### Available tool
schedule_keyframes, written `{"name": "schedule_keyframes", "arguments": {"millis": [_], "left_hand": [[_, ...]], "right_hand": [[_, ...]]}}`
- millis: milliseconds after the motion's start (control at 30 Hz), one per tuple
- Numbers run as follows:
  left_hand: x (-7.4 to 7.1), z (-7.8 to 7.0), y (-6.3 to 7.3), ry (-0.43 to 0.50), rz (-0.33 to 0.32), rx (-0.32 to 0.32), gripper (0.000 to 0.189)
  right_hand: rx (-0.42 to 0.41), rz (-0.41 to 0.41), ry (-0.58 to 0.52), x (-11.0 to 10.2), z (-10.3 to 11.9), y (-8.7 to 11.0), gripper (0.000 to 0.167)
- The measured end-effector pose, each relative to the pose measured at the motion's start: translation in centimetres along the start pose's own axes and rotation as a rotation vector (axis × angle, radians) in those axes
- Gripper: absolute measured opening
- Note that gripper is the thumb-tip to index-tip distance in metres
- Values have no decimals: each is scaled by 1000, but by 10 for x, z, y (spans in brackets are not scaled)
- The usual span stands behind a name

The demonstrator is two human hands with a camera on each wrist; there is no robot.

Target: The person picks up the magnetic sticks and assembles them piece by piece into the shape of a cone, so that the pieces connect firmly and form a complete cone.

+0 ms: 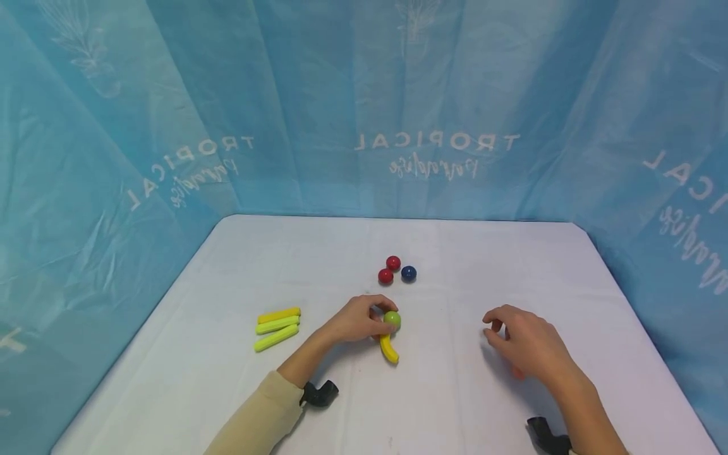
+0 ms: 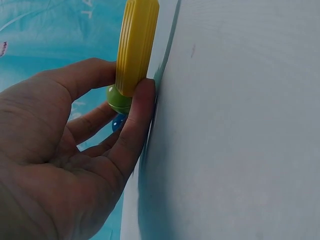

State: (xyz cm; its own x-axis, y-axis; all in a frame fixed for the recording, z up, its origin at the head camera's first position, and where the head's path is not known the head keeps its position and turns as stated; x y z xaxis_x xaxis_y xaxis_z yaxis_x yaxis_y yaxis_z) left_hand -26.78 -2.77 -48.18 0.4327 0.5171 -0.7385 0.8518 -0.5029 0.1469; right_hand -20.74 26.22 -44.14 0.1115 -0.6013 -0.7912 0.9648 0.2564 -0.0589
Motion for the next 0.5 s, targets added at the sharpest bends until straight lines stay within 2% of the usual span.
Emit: {"name": "schedule_keyframes", "arguments": {"millis": [100,333,500], "left_hand": [[3,1,1,-2,9,-7,30],[1,0,1,3,-1,2,29],[-1,0,0,-13,-2,2,29]], "right_hand": [[46,27,-9,0,-8,3,27],[94,16,-16,-8,-21,8,32],[147,81,-47,-5,-30,10,33]]}}
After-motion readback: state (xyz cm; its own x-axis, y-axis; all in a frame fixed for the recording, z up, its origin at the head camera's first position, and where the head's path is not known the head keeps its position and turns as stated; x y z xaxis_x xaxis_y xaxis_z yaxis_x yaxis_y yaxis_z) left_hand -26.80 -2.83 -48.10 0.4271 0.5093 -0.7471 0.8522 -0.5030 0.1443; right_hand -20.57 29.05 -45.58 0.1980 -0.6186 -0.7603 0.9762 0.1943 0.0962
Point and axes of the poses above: each hand's wrist, its own y-axis away from the middle knuckle, its own x-axis out of the palm, z = x × y, the point moved 6 cm from there along -y, towards the middle knuckle, and after that the axes turned 14 degrees about -y, right-handed, at the moved point
